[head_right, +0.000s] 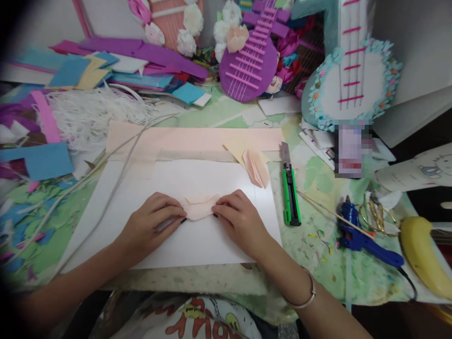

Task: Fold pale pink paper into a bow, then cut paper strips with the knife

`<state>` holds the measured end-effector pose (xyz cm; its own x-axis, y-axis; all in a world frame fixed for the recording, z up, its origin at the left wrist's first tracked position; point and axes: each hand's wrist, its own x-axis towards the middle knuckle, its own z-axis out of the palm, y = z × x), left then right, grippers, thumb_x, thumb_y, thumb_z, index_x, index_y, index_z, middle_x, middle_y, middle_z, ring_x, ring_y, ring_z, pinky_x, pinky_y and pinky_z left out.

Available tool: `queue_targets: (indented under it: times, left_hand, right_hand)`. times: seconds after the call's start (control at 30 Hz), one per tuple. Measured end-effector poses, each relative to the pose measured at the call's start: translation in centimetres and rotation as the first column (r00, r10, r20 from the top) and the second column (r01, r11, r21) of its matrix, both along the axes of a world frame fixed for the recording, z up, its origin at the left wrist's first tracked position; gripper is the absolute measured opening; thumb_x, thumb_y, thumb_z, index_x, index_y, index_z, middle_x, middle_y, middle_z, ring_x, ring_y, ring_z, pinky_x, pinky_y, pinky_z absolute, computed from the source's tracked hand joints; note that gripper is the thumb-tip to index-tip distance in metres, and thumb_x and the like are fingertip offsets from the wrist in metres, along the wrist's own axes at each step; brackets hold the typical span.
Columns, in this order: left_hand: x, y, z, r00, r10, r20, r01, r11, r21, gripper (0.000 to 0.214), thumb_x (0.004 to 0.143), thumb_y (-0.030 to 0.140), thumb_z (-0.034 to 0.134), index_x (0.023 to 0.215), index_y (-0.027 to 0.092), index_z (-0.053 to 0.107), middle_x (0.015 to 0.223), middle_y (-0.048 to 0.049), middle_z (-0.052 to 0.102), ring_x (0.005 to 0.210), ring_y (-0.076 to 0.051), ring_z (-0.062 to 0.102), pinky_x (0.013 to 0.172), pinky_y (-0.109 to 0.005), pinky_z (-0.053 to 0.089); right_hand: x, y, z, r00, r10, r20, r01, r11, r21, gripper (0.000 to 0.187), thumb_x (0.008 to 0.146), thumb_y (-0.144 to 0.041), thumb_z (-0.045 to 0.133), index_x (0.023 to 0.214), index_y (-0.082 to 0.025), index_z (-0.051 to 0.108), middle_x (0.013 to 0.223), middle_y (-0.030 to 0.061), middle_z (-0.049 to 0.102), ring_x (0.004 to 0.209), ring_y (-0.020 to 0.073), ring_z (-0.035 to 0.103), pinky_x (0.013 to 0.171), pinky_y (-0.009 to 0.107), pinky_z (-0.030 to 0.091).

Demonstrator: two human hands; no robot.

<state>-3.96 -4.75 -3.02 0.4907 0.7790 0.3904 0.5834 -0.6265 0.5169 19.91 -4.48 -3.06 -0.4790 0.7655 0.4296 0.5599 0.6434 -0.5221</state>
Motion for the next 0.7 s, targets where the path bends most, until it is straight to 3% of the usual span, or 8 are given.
queue_targets:
  times: [0.2, 0.53, 0.7]
  left_hand:
    - [-0.2, 0.0, -0.1, 0.999, 0.048, 0.008, -0.048, 0.997, -0.065, 0.010, 0.086, 0.012, 0.055, 0.089, 0.018, 0.062, 0.089, -0.0043, 0.061, 0.086, -0.017, 0.054, 0.077, -0.032, 0.048]
    - [-0.1, -0.2, -0.3, 1.000, -0.002, 0.009, 0.001, 0.998, 0.060, 0.016, 0.084, 0.011, 0.057, 0.097, 0.018, 0.064, 0.091, -0.0071, 0.060, 0.086, -0.018, 0.053, 0.077, -0.036, 0.049]
    - [0.0, 0.1, 1.2, 0.997, -0.074, -0.001, 0.074, 0.994, 0.079, 0.020, 0.082, 0.009, 0.058, 0.101, 0.016, 0.061, 0.096, -0.0090, 0.063, 0.094, -0.022, 0.055, 0.084, -0.042, 0.047]
  right_hand:
    - [-0.1, 0.2, 0.0, 0.994, -0.050, -0.098, 0.040, 0.994, -0.099, 0.017, 0.086, -0.010, 0.056, 0.089, -0.020, 0.069, 0.089, 0.0073, 0.067, 0.085, 0.0188, 0.057, 0.073, 0.035, 0.052]
    - [0.0, -0.2, 0.1, 0.998, 0.051, -0.027, -0.050, 0.998, 0.038, 0.027, 0.086, -0.006, 0.053, 0.103, -0.021, 0.068, 0.097, 0.0074, 0.073, 0.091, 0.0202, 0.060, 0.075, 0.039, 0.057]
    - [0.4, -0.3, -0.2, 0.997, 0.072, 0.013, -0.072, 0.997, 0.023, 0.027, 0.086, -0.005, 0.054, 0.106, -0.018, 0.067, 0.102, 0.0087, 0.072, 0.101, 0.0219, 0.058, 0.084, 0.042, 0.055]
